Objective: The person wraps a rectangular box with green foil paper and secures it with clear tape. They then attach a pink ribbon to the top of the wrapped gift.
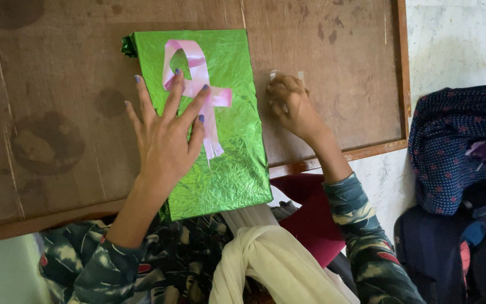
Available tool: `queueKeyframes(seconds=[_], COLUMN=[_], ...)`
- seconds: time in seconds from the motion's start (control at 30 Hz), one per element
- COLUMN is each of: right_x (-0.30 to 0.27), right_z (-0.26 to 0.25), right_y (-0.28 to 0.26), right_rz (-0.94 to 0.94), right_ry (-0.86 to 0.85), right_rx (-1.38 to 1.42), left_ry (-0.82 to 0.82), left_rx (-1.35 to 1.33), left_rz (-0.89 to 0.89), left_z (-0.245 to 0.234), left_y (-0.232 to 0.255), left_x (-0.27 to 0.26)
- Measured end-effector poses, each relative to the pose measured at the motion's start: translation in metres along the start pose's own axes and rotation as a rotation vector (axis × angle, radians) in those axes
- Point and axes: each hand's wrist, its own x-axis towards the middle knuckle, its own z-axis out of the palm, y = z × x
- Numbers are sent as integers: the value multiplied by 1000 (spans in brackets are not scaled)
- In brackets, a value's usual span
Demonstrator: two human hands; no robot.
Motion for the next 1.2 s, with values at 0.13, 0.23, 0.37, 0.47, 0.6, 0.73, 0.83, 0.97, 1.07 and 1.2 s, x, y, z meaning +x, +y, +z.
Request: queueKeyframes(seconds=[0.13,0.23,0.37,0.47,0.6,0.73,0.83,0.97,1.07,1.2], right_x=[2,6,8,9,9,6,7,14,17,13], right_z=[2,7,13,16,15,11,10,10,7,8], right_y=[15,22,24,24,23,21,16,2,-19,-54], right_rz=[16,90,198,150,200,221,285,270,239,148], right_ry=[-3,4,7,47,-4,-53,-96,-96,-25,114], right_rx=[27,-47,-42,-104,-88,-29,-36,-104,-161,-160], left_ry=[-8,-15,-16,-9,-5,7,7,45,75,121], left_rx=[-4,13,17,24,21,21,27,29,22,-40], left_rz=[-3,-4,0,3,1,9,4,4,8,17], left_z=[1,3,4,3,1,-1,-2,1,5,14], left_y=[-1,-2,-3,-2,0,1,2,2,-1,-6], left_x=[-1,0,1,1,0,1,0,-1,-2,-3])
